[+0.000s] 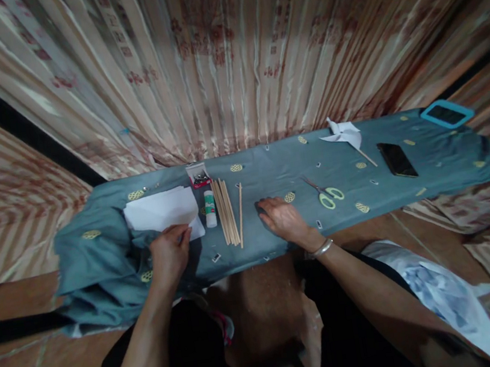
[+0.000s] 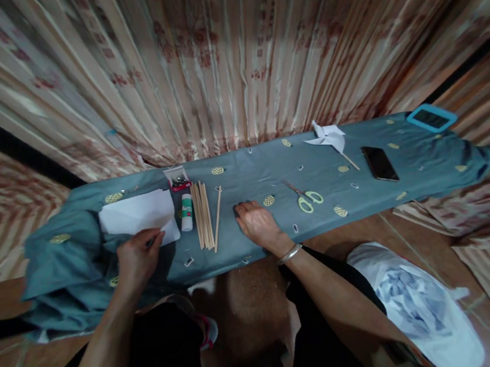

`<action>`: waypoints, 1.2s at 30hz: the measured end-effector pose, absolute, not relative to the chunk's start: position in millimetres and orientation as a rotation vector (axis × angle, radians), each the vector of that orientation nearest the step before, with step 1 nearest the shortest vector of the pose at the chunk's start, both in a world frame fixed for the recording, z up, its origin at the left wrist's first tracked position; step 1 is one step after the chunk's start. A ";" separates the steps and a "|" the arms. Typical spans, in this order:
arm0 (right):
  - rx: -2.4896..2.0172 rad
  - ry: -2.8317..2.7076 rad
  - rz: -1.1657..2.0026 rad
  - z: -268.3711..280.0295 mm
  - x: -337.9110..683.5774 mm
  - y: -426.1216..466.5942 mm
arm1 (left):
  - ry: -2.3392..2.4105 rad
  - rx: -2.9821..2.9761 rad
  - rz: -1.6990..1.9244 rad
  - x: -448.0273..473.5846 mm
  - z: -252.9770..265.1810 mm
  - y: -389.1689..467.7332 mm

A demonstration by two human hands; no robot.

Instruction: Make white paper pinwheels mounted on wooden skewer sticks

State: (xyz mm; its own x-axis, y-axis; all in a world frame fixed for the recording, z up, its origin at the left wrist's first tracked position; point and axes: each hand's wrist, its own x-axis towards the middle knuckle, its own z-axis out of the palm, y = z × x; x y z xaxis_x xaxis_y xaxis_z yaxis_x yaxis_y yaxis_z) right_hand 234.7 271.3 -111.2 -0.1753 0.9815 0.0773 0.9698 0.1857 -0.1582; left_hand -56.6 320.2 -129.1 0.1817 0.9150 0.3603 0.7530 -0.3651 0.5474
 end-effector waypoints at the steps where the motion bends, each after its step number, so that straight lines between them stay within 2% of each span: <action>1: -1.905 -2.286 0.096 -112.0 234.8 270.9 | 1.630 2.181 0.950 -56.5 -127.4 319.3; 10: -1.859 -2.301 0.012 -117.5 236.4 272.0 | 1.673 1.957 0.999 -56.1 -120.9 313.1; 16: -1.900 -2.215 0.025 -116.9 235.3 274.9 | 1.569 1.846 1.352 -53.7 -104.6 311.4; 20: -1.871 -2.069 0.138 -116.5 234.4 279.2 | 1.312 1.961 1.541 -37.9 -90.0 304.2; 24: -1.906 -1.856 0.264 -116.3 245.7 279.6 | 1.033 2.179 1.389 -4.2 -96.6 288.4; 29: -2.011 -1.736 0.132 -123.1 290.0 268.5 | 0.756 2.368 1.094 45.1 -126.0 266.0; 33: -2.050 -1.766 0.044 -124.8 327.3 256.0 | 0.708 2.449 0.836 72.1 -138.2 255.9; 36: -2.094 -1.754 0.028 -122.7 348.8 252.0 | 0.729 2.478 0.780 83.8 -140.9 257.0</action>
State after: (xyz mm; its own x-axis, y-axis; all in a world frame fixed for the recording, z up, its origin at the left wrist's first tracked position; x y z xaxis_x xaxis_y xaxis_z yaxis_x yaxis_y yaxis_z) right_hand 348.8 252.0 -122.7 0.2096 0.9476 0.2410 0.9394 -0.1267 -0.3186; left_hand 83.8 257.0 -140.9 0.7022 0.5961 0.3894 0.3481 -0.7645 0.5426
